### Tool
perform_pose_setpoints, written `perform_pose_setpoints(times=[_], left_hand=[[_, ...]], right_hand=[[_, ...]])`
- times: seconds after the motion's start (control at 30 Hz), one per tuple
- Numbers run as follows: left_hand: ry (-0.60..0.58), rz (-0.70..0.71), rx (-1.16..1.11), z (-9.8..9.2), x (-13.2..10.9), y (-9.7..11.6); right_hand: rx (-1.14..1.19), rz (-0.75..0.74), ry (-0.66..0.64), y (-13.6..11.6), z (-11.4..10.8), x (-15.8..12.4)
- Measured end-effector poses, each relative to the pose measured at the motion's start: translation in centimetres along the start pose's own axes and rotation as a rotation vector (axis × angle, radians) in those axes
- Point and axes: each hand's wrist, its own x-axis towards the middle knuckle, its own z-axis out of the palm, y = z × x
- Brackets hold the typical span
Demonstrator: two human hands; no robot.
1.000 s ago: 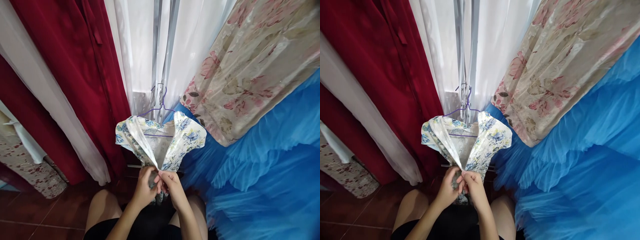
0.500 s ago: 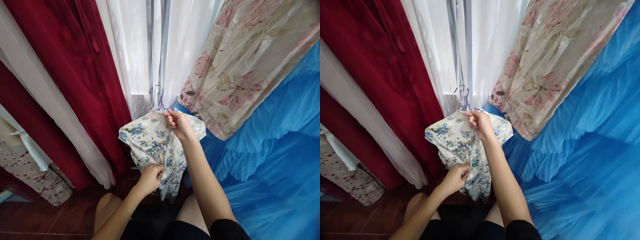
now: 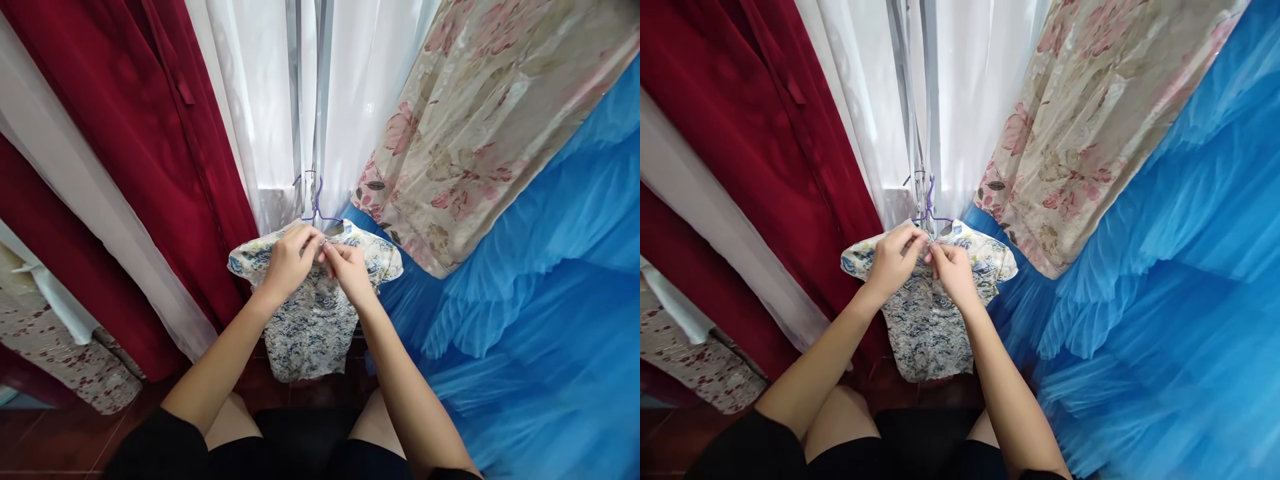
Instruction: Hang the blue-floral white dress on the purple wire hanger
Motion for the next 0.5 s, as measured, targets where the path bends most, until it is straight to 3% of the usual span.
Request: perform_pose_setpoints(times=[0.07,0.17,0.3,0.4,0.47,0.5], left_hand=[[0.177,-0.045,-0.055,-0.8,0.4,-0.9],[0.509,-0.232,-0.249,-3.4,0.3,-4.6],[0.901,-0.780,-0.753,-5.4,-2.3,-10.8],[0.876,-1.054,-0.942,-3.3,-6.1,-12.6],[0.772,-1.127,-1.013,-0.4,-8.8,-12.2],[0.719,-1.159,-1.056,1.2,-9.9,-11.8]], right_hand=[[-0.078,0.038,-0.015,1.9,-0.2,-0.3],[-0.052,0.114,-0.086,4.1,-0.1,-1.7],[0.051,0.133,-0.199,4.7,1.0,-3.8],[0.142,0.175,-0.190,5.0,2.0,-4.8],[0.243,0.224,-0.025,6.0,2.1,-5.6],[0.293,0.230,0.124,6.9,1.8,-6.0]])
